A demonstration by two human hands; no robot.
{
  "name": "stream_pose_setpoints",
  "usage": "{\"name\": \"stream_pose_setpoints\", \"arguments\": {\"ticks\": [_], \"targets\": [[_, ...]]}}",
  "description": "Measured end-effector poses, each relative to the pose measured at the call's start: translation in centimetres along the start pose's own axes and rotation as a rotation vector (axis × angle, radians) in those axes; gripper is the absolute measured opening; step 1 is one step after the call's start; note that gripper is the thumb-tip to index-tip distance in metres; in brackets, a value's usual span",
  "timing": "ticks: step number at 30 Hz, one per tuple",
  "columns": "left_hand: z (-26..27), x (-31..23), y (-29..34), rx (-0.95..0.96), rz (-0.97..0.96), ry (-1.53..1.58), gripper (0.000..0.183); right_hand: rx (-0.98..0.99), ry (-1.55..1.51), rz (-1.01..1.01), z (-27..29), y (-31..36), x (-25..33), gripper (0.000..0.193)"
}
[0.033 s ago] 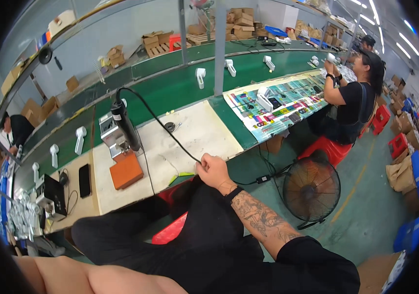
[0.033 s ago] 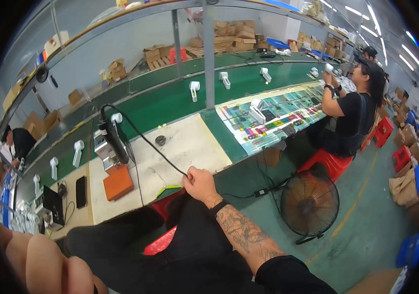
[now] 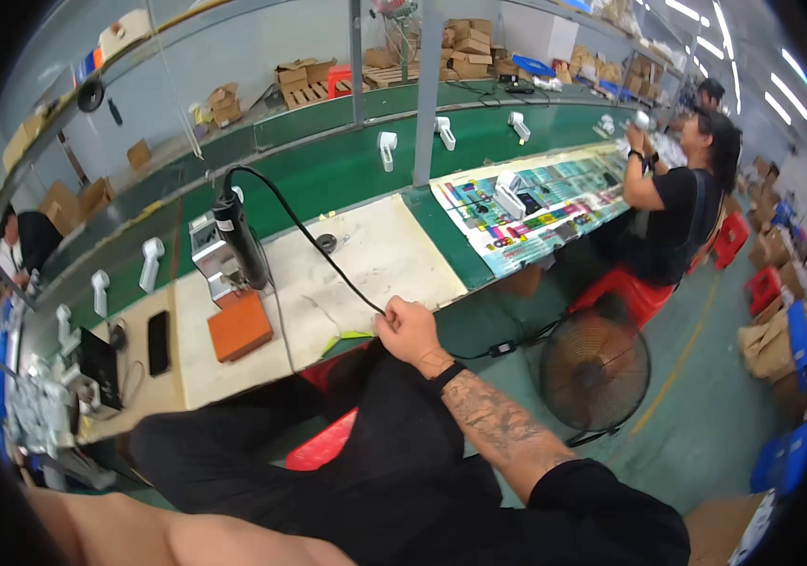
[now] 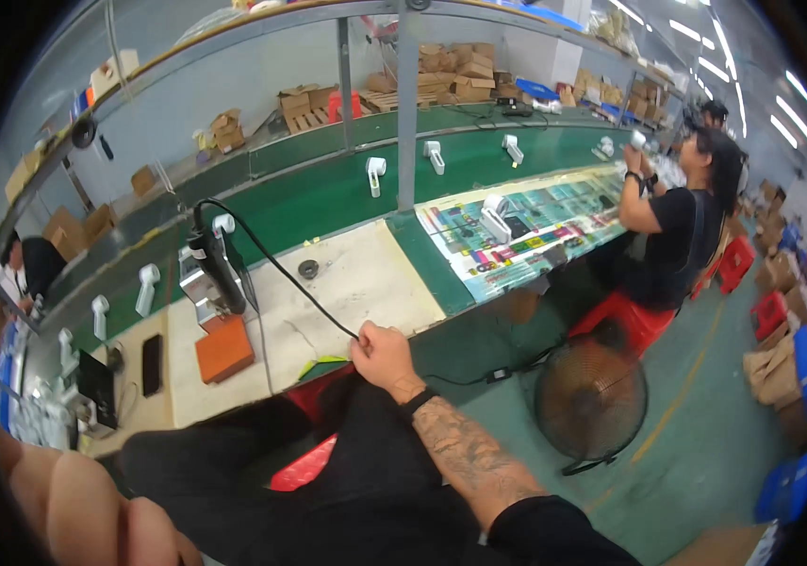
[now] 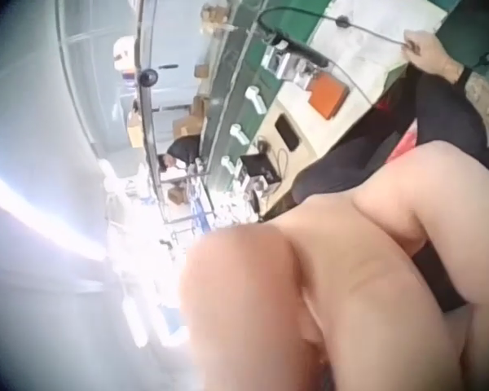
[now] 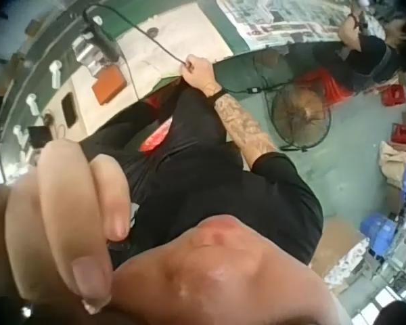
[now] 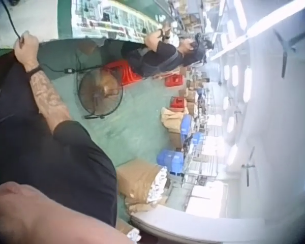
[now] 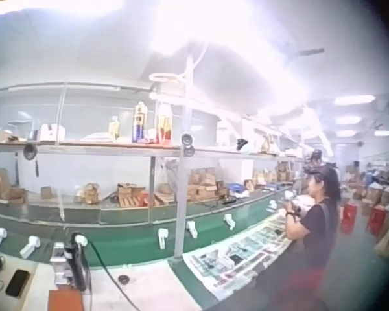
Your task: Using an electric screwdriver and assembly jig to assemble components of small portable white fans on a manufacturing line.
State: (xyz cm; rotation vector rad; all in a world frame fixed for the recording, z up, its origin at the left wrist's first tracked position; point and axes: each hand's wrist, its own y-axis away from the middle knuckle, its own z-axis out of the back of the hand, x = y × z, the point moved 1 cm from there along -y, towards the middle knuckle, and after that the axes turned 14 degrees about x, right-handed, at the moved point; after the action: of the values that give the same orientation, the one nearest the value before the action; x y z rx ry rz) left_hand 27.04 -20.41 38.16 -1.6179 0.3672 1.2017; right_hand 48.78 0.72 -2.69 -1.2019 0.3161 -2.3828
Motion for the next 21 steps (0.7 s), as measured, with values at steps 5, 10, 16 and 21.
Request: {"name": "stream_pose_setpoints", "arguments": {"ticks": [5, 10, 16, 21], "targets": [[1.2, -0.5, 3.7, -0.039, -0.016, 0.057, 0.032, 0.012, 0.044, 0.005, -0.9, -0.4, 0.5, 0.025], [2.8, -1.8, 7.3, -0.083, -0.015, 0.092, 0.033, 0.002, 0.128, 0.015, -2.2, -0.7, 1.3, 0.026], [3.6, -3.8, 8.6, -0.094, 0.021, 0.112, 0.035, 0.06, 0.195, -0.093, -3.7, -1.9, 1.5, 0.026], [9.5, 2.3, 16.0, -0.624, 0.156, -0.897, 0.017, 0.075, 0.203, -0.321, -2.0, -5.1, 1.1, 0.029]]}}
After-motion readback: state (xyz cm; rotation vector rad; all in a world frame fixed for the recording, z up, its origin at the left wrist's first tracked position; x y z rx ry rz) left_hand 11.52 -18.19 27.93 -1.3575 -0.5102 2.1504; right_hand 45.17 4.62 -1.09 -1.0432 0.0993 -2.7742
